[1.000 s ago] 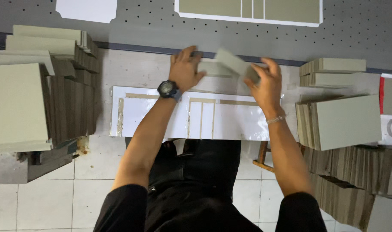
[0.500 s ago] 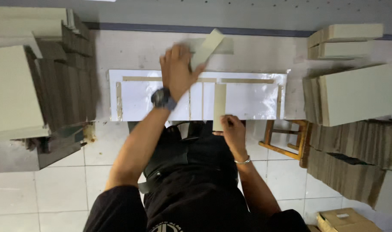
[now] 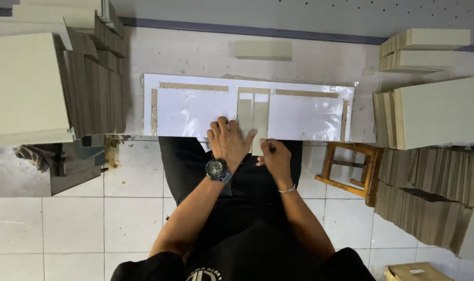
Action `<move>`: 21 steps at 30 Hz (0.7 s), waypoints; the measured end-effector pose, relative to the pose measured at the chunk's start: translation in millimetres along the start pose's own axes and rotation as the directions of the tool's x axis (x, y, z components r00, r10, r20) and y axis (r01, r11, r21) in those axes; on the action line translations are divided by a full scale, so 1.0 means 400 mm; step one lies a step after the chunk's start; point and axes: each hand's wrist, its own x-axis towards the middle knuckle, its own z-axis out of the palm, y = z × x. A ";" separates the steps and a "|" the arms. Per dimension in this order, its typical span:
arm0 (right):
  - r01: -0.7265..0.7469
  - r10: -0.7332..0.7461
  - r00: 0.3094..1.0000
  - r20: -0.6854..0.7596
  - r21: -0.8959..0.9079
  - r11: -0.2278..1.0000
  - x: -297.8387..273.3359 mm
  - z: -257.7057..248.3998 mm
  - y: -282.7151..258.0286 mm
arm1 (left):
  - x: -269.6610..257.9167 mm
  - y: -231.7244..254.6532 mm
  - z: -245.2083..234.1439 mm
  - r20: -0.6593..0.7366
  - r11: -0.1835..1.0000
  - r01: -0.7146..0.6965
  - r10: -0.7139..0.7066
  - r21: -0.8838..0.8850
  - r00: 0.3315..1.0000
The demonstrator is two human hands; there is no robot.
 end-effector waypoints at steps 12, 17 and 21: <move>0.591 -0.825 0.560 0.081 -0.736 0.330 0.048 -0.032 -0.017 | 0.114 -0.082 -0.058 0.466 0.946 -0.317 0.309 -0.064 0.829; 0.549 -0.828 0.536 0.167 -0.814 0.191 0.151 0.004 0.009 | 0.151 -0.098 -0.053 0.497 0.931 -0.357 0.346 -0.076 0.796; 0.533 -0.846 0.502 0.176 -0.834 0.143 0.184 0.003 -0.001 | 0.179 -0.102 -0.048 0.526 0.941 -0.320 0.330 -0.113 0.784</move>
